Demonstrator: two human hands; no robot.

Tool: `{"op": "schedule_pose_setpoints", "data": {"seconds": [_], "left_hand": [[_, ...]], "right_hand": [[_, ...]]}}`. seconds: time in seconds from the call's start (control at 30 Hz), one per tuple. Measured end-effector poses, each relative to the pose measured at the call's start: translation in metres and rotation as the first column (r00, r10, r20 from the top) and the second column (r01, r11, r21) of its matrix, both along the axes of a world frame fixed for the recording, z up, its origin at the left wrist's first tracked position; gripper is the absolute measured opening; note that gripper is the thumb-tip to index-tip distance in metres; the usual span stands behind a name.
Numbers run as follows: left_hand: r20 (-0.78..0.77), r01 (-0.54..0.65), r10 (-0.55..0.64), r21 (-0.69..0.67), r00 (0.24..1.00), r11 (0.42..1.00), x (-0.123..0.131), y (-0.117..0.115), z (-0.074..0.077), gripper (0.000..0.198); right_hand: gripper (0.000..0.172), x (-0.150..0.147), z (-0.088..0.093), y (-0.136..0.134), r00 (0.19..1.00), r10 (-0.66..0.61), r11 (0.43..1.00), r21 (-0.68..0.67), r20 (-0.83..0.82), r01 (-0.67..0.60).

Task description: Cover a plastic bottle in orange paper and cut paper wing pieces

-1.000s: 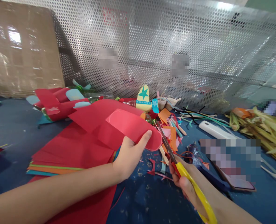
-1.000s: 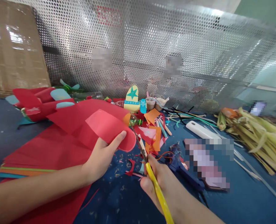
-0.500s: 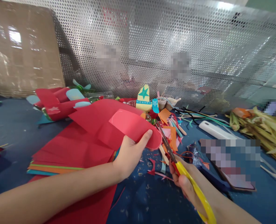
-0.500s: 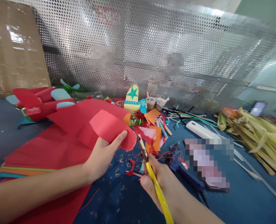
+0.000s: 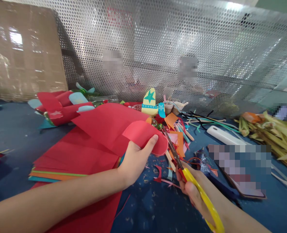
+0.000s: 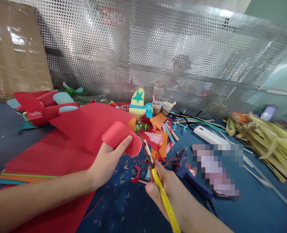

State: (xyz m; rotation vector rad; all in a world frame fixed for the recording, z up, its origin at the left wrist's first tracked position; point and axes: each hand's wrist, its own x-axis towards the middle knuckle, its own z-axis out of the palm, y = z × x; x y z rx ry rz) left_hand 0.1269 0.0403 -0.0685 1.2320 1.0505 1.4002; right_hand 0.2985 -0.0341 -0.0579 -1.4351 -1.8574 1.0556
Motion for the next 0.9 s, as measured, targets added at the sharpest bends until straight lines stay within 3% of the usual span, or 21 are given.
{"op": "schedule_pose_setpoints", "data": {"seconds": [0.43,0.63,0.9], "left_hand": [[-0.007,0.022,-0.022,0.020,1.000,1.000,-0.0007,0.0006,-0.0014,0.024],[0.018,0.004,-0.004,0.012,1.000,1.000,-0.0012,0.0026,-0.0017,0.025],[0.039,0.008,-0.007,-0.034,0.999,0.999,-0.0014,0.0048,0.0010,0.026]], "right_hand": [[0.067,-0.0003,0.0003,0.0017,1.000,0.006,1.000,-0.018,-0.011,-0.006],[0.066,0.0024,-0.0034,0.0035,1.000,0.026,0.998,0.053,0.004,-0.026],[0.063,0.0064,-0.0073,0.0056,0.995,0.097,0.995,-0.030,-0.039,-0.098]]}}
